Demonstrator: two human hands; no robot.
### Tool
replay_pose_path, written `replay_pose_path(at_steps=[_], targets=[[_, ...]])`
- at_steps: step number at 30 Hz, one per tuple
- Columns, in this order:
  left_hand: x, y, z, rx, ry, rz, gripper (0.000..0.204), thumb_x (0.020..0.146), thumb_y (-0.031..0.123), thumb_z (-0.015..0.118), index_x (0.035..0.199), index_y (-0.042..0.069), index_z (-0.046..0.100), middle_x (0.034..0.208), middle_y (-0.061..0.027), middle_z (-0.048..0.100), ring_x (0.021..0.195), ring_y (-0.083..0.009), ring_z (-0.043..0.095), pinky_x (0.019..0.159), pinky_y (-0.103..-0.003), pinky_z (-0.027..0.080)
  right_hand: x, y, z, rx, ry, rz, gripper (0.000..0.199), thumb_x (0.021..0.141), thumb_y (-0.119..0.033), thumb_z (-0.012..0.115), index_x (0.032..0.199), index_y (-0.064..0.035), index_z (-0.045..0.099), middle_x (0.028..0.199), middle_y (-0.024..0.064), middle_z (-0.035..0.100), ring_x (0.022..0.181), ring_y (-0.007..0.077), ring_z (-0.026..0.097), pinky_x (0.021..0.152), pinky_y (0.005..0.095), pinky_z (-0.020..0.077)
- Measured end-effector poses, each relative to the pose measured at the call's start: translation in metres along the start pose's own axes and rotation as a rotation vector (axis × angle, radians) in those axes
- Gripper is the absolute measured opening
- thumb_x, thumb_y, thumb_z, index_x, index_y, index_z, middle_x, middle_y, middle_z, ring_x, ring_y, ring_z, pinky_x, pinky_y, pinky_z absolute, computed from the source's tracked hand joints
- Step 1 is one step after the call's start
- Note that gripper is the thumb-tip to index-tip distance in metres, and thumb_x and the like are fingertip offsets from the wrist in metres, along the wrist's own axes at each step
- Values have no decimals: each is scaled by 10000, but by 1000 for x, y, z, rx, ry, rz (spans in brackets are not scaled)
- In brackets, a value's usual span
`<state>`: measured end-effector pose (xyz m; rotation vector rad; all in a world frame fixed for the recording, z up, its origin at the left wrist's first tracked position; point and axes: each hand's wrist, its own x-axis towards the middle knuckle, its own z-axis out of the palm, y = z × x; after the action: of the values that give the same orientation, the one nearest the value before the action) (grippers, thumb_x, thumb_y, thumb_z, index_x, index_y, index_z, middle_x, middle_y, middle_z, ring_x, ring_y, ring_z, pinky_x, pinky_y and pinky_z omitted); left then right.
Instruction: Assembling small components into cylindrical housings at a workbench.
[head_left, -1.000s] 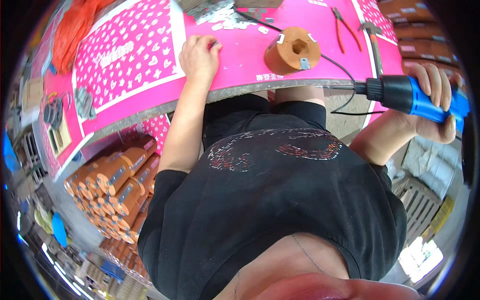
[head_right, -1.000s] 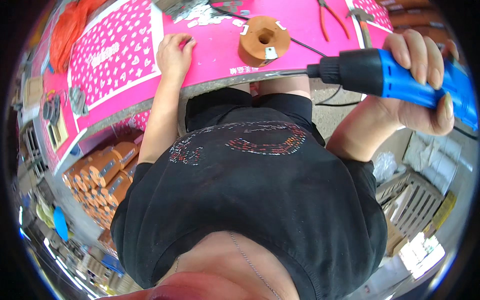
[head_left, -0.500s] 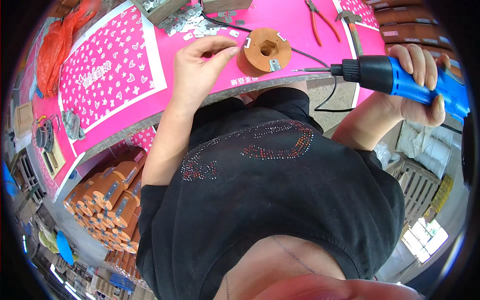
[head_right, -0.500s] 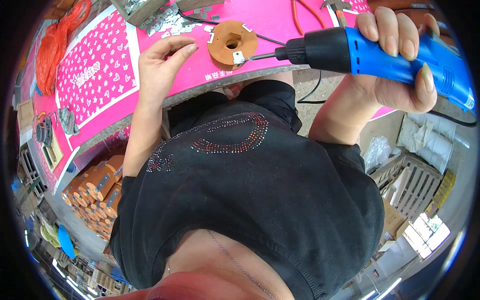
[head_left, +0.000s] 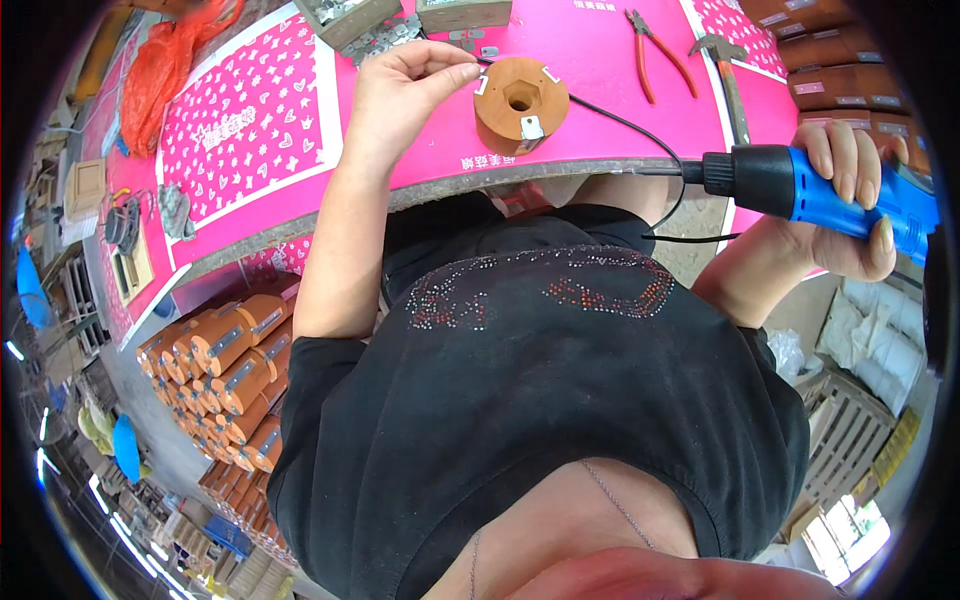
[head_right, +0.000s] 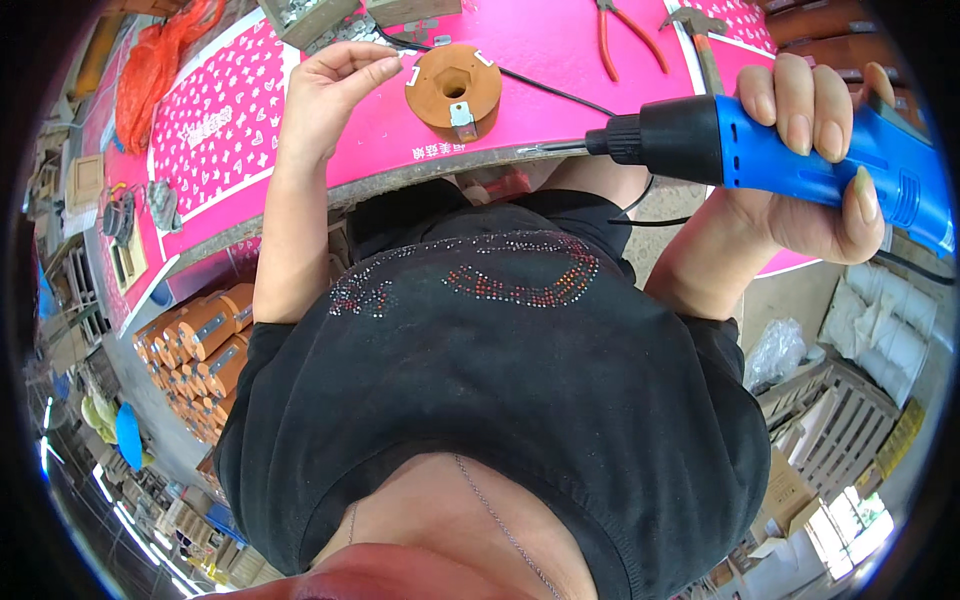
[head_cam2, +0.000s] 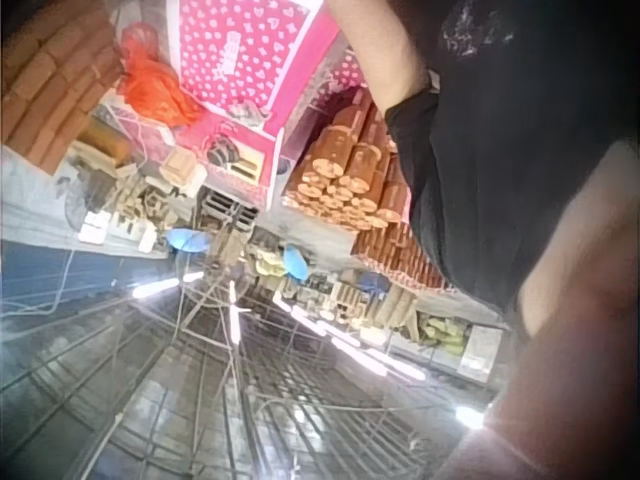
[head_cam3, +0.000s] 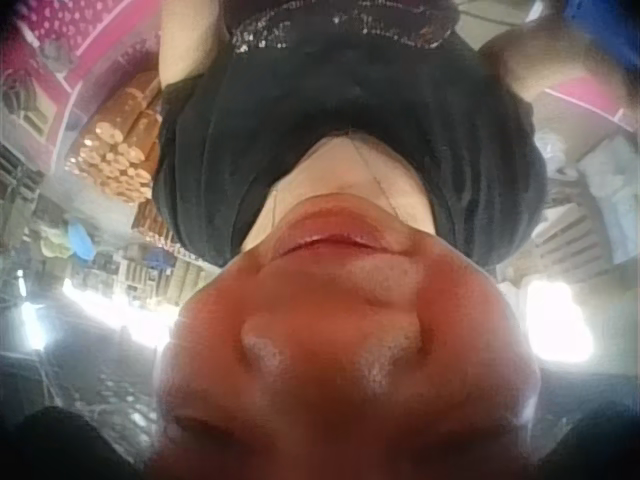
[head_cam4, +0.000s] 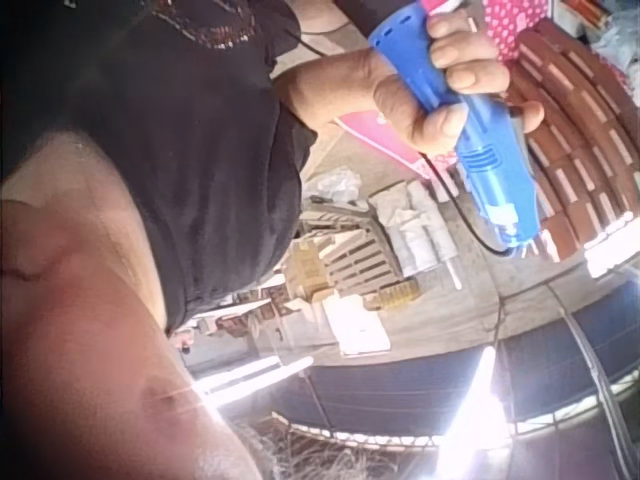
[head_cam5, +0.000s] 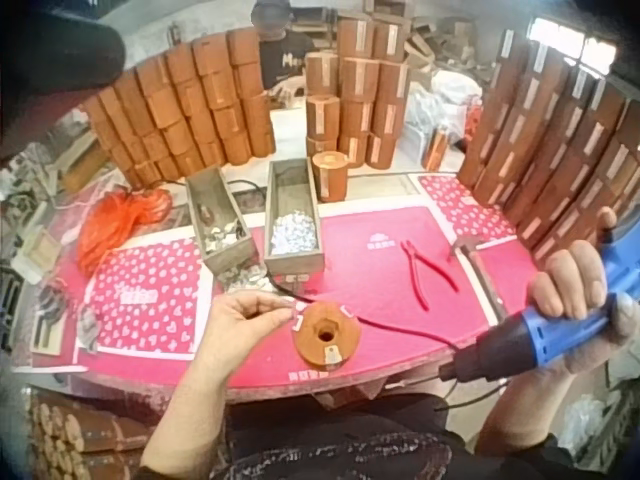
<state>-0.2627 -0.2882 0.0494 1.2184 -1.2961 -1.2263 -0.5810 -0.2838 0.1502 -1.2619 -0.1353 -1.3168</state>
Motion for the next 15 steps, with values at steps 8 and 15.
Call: replay_pose_path(at_steps=[8, 15], targets=[[1, -23, 22, 303, 68, 0, 124, 720, 85, 677, 837, 48, 666, 759, -14, 614, 665, -74, 556, 624, -204, 460, -11, -14, -4, 1, -12, -26, 637, 692, -249, 504, 1265, -30, 332, 847, 13, 483, 772, 126, 426, 750, 312, 329], [-7, -41, 15, 138, 45, 175, 166, 748, 64, 654, 913, 45, 659, 917, -22, 557, 747, -75, 525, 673, -196, 454, -11, -9, -6, -22, -10, -46, 612, 708, -242, 475, 1262, -25, 328, 846, 28, 485, 777, 139, 434, 754, 327, 345]])
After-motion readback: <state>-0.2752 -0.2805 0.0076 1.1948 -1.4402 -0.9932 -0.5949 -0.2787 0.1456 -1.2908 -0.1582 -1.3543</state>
